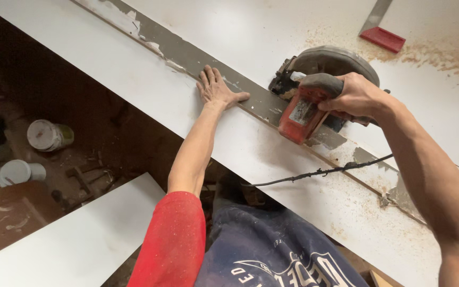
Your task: The person positions a large white board on a workbench, then uses a red circular saw to cut along a marked line. The person guides the saw steadily along the board, completing a long straight cut and separating a strip from the main piece.
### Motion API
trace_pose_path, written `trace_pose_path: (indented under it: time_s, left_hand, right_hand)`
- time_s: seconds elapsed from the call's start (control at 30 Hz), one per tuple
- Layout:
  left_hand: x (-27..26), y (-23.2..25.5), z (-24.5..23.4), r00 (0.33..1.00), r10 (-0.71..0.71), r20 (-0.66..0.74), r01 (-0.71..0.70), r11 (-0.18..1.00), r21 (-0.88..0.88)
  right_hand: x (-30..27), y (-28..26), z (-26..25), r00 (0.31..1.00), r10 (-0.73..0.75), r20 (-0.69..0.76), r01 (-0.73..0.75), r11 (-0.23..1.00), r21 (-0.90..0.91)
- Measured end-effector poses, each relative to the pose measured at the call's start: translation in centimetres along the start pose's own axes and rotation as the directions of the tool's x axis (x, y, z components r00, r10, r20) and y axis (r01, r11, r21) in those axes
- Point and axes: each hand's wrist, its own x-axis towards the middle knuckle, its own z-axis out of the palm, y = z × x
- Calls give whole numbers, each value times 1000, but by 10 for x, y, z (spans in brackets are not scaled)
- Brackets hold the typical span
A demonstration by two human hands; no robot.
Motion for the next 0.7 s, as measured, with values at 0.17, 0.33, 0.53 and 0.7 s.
trace_pose_path:
  time_s: [0.17,0.33,0.53,0.7]
  left_hand:
    - [4,1,2,999,-11,39,11,1000,2]
    - [11,0,5,999,19,36,-19,1000,6]
    - [15,-4,12,998,54,23,-55,998,12]
    - [14,-3,9,998,41,56,-41,999,-2]
  right_hand:
    - [6,2,1,999,52,12,-52,997,-57]
    - [15,7,4,997,-65,-48,61,995,-78]
    - [20,8,5,997,50,-63,-52,998,-35]
    - [22,12,9,995,53,-81,-56,998,-31]
